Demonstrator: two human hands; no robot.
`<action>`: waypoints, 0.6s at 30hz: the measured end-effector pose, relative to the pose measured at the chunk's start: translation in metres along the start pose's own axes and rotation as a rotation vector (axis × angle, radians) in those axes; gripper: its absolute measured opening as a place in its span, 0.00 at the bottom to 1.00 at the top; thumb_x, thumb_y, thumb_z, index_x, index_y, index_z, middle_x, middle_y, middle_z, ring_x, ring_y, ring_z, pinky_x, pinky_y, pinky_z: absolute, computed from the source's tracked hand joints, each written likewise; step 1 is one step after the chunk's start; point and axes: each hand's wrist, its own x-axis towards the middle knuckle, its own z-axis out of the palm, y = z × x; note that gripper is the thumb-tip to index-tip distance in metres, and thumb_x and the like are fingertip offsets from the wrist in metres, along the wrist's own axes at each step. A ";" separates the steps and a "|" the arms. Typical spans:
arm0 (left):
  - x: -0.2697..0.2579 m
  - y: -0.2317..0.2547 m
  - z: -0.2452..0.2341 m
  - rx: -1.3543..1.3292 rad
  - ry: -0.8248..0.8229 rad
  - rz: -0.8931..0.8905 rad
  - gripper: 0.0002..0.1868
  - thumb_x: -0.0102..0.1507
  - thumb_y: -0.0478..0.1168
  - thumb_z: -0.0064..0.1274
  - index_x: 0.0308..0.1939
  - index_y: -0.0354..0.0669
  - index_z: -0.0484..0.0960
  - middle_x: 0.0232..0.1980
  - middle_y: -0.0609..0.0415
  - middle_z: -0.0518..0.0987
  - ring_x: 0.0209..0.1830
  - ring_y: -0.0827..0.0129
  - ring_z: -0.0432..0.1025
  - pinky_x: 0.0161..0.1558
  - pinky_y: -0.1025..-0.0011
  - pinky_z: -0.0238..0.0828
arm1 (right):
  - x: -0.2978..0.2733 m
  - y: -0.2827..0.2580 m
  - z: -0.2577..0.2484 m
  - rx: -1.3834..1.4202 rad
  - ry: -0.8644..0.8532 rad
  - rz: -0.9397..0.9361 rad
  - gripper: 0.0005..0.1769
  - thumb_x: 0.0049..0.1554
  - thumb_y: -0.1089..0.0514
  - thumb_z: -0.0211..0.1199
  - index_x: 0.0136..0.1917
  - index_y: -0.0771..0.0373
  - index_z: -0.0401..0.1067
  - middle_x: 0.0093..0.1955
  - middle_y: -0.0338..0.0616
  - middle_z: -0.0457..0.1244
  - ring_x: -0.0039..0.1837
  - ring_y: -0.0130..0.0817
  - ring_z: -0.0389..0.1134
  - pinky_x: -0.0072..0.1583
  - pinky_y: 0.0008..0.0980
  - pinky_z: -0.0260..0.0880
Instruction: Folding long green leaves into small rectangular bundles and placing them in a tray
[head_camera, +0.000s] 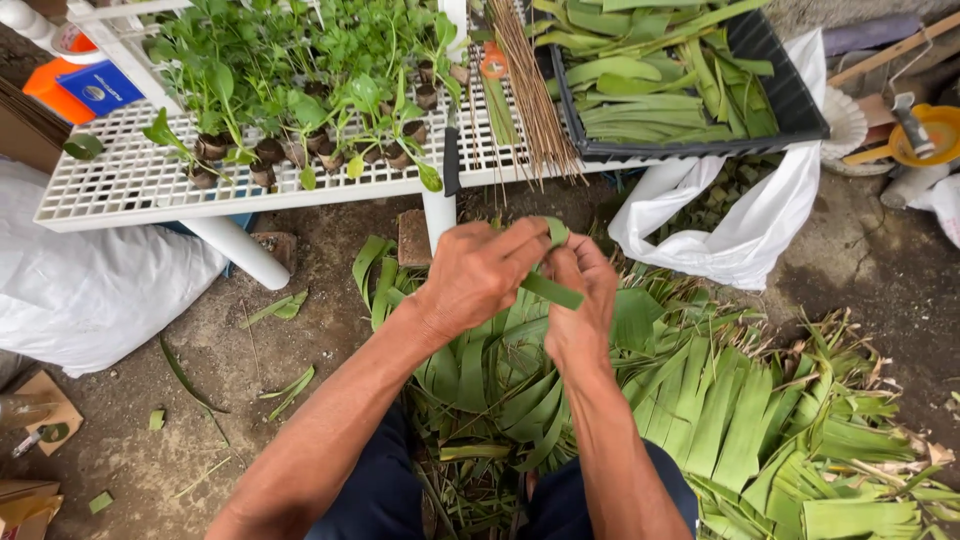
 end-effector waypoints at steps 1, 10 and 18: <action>0.003 0.003 -0.003 0.004 0.008 0.002 0.10 0.66 0.27 0.49 0.40 0.42 0.84 0.47 0.62 0.83 0.12 0.78 0.65 0.23 0.79 0.70 | -0.006 -0.016 0.006 0.000 -0.003 -0.009 0.07 0.60 0.62 0.58 0.47 0.65 0.76 0.39 0.41 0.62 0.41 0.32 0.59 0.45 0.29 0.64; 0.050 -0.026 -0.053 -0.467 0.263 -0.283 0.17 0.57 0.17 0.38 0.34 0.39 0.78 0.35 0.55 0.73 0.19 0.67 0.69 0.27 0.78 0.69 | 0.008 -0.070 -0.007 0.090 0.175 0.080 0.09 0.68 0.63 0.44 0.55 0.60 0.66 0.44 0.35 0.58 0.43 0.24 0.62 0.46 0.21 0.66; 0.086 -0.199 -0.069 -0.169 0.393 -0.462 0.12 0.56 0.21 0.49 0.34 0.42 0.78 0.36 0.55 0.80 0.33 0.71 0.73 0.39 0.76 0.73 | -0.013 -0.091 -0.015 0.223 0.094 0.084 0.04 0.66 0.64 0.52 0.54 0.62 0.67 0.44 0.39 0.60 0.40 0.23 0.63 0.43 0.22 0.71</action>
